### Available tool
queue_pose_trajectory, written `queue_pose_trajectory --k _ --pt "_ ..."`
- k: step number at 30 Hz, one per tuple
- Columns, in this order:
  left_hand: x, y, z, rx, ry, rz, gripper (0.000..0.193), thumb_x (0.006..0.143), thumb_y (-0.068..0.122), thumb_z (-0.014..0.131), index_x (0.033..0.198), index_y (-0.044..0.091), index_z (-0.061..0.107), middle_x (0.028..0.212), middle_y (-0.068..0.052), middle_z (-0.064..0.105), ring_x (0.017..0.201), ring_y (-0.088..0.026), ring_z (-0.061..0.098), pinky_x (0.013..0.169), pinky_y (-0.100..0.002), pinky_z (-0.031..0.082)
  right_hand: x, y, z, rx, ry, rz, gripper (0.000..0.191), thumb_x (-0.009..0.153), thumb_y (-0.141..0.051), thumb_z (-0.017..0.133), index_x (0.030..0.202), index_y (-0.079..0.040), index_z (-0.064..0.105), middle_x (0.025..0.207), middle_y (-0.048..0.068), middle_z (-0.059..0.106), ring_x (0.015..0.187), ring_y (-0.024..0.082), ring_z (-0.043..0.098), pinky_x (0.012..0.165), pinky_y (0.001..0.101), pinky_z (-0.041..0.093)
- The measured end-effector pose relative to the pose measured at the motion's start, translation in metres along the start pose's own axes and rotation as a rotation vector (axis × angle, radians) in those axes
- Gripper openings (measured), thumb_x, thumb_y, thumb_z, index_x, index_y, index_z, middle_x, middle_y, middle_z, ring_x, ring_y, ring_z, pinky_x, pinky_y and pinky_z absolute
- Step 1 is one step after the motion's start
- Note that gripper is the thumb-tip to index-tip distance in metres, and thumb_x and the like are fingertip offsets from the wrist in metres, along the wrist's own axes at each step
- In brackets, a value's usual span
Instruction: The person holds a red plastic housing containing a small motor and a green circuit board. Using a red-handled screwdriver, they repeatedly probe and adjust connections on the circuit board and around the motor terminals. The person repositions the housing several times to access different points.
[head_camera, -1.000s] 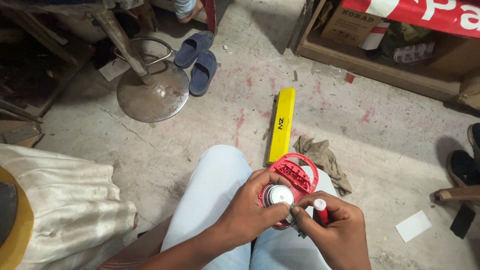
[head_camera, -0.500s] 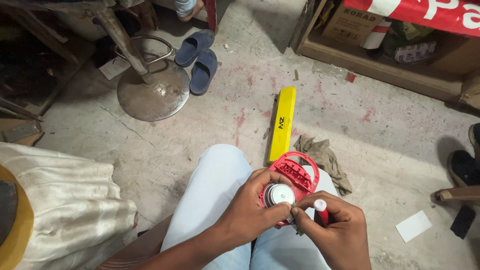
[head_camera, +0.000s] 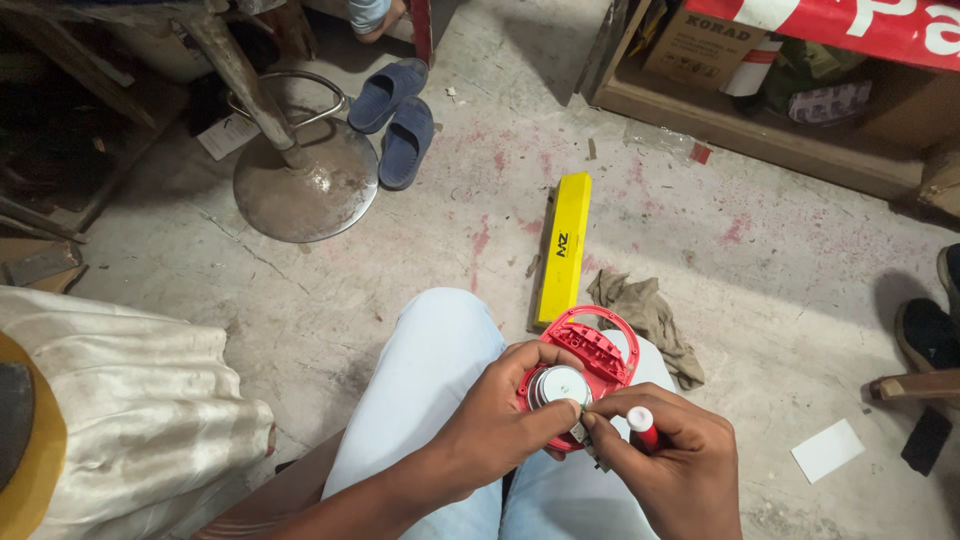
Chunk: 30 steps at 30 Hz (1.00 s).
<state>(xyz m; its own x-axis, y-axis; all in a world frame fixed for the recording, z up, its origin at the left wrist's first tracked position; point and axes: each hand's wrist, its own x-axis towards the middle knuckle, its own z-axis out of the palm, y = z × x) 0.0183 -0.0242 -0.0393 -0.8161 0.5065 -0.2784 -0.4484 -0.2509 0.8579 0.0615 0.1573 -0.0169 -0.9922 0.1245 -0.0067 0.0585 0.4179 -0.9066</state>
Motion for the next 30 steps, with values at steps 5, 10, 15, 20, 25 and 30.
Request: queue_pose_trajectory --k 5,10,15,20,25,30 --pt "-0.003 0.009 0.001 -0.002 -0.001 -0.032 0.039 0.085 0.009 0.064 0.123 0.002 0.057 0.12 -0.009 0.057 0.096 -0.012 0.066 0.073 -0.029 0.064 -0.002 -0.008 0.002 -0.056 0.023 -0.106 0.007 0.075 0.004 0.079 0.08 0.001 0.078 0.08 0.004 0.077 0.06 0.008 0.072 0.05 0.022 0.057" --pt "-0.005 0.015 0.001 -0.019 -0.007 -0.047 0.039 0.085 0.01 0.064 0.123 0.003 0.057 0.119 -0.009 0.057 0.095 -0.013 0.067 0.072 -0.03 0.064 -0.002 -0.013 0.002 -0.075 0.013 -0.207 0.011 0.076 0.005 0.077 0.085 0.0 0.077 0.08 0.004 0.079 0.064 0.008 0.073 0.054 0.0221 0.058" --pt "-0.004 0.018 0.001 0.016 0.013 -0.07 0.04 0.085 0.011 0.065 0.123 0.004 0.057 0.119 -0.009 0.057 0.092 -0.015 0.068 0.069 -0.029 0.064 -0.002 -0.015 0.002 -0.108 0.01 -0.224 0.011 0.076 0.004 0.078 0.087 -0.001 0.077 0.081 0.004 0.078 0.063 0.008 0.073 0.055 0.022 0.059" --pt "-0.006 0.018 0.002 0.019 0.014 -0.056 0.041 0.084 0.011 0.065 0.124 0.003 0.057 0.123 -0.008 0.055 0.095 -0.014 0.068 0.071 -0.03 0.064 -0.002 -0.018 0.003 -0.124 0.037 -0.215 0.009 0.075 0.003 0.079 0.083 -0.001 0.077 0.078 0.003 0.078 0.061 0.008 0.073 0.053 0.022 0.058" --pt "-0.008 0.02 0.001 0.02 0.01 -0.038 0.042 0.084 0.01 0.065 0.124 0.003 0.057 0.124 -0.008 0.054 0.099 -0.013 0.067 0.074 -0.031 0.065 -0.002 -0.02 0.004 -0.111 0.032 -0.217 0.008 0.076 0.003 0.078 0.082 -0.001 0.077 0.078 0.003 0.078 0.061 0.007 0.073 0.053 0.0215 0.058" --pt "-0.01 0.022 0.001 0.018 0.015 -0.036 0.043 0.082 0.009 0.066 0.124 0.003 0.057 0.122 -0.008 0.055 0.098 -0.013 0.067 0.072 -0.03 0.064 -0.003 -0.023 0.004 -0.113 0.026 -0.193 0.008 0.075 0.003 0.079 0.081 -0.001 0.077 0.077 0.003 0.079 0.06 0.008 0.073 0.052 0.0218 0.057"
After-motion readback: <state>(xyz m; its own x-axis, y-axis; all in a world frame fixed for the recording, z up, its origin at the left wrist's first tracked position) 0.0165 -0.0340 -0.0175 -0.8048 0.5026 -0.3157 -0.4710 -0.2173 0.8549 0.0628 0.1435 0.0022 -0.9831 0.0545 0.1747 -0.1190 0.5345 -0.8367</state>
